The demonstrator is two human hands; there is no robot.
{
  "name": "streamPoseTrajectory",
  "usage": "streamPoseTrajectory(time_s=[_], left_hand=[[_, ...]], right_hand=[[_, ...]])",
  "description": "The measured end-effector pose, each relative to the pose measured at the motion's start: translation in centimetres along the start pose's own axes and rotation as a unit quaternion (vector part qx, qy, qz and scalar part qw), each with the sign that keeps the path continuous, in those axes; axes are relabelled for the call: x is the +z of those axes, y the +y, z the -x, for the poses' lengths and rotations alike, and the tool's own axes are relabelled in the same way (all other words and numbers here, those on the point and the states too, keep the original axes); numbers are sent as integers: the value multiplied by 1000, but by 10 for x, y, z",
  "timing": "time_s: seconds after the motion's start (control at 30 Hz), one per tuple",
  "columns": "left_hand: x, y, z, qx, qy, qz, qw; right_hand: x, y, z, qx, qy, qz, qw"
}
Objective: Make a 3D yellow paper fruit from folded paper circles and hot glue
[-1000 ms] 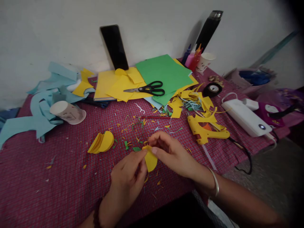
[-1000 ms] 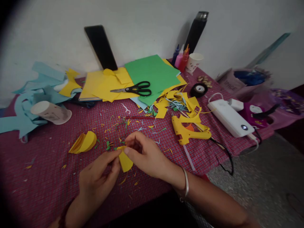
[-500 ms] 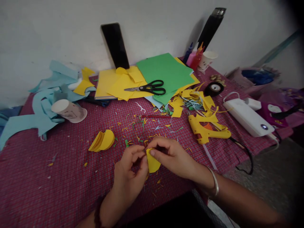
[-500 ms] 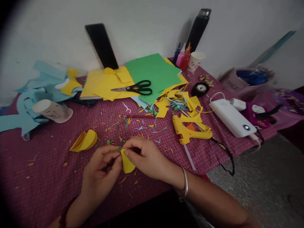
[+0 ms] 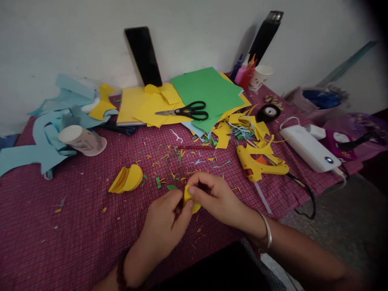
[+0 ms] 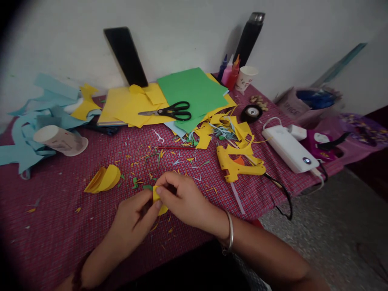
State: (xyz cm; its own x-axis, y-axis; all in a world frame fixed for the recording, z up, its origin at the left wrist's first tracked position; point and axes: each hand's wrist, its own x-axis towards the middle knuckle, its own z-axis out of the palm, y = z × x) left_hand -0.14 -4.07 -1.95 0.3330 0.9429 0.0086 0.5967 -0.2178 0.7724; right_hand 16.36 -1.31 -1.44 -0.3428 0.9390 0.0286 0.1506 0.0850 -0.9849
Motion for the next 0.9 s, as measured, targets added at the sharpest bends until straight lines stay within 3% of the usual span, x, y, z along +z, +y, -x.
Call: streamPoseTrajectory(time_s=[0.23,0.43,0.5,0.6,0.73,0.8,0.9], left_hand=[[3,5,-5,-63,-11,138,988],[-1,6,-3,-99,-13,175,980],[-1,4,-1,-109,-8,182,977],[-1,-1,2,-106,-5,238,966],[-2,-6,3,-84,65,247,963],[-3,-7,4,-44,89,199,975],[-6,-5,6,70,58,119,989]], right_hand=[[1,5,2,-122,9,137,983],[1,1,4,-143,-11,222,964],[1,-1,2,-124,1,196,973],[-1,1,-1,-43,37,44,997],[-5,6,-5,46,54,-92,993],[-6,8,-6,63,57,-108,990],[-6,9,-6,79,57,-126,987]])
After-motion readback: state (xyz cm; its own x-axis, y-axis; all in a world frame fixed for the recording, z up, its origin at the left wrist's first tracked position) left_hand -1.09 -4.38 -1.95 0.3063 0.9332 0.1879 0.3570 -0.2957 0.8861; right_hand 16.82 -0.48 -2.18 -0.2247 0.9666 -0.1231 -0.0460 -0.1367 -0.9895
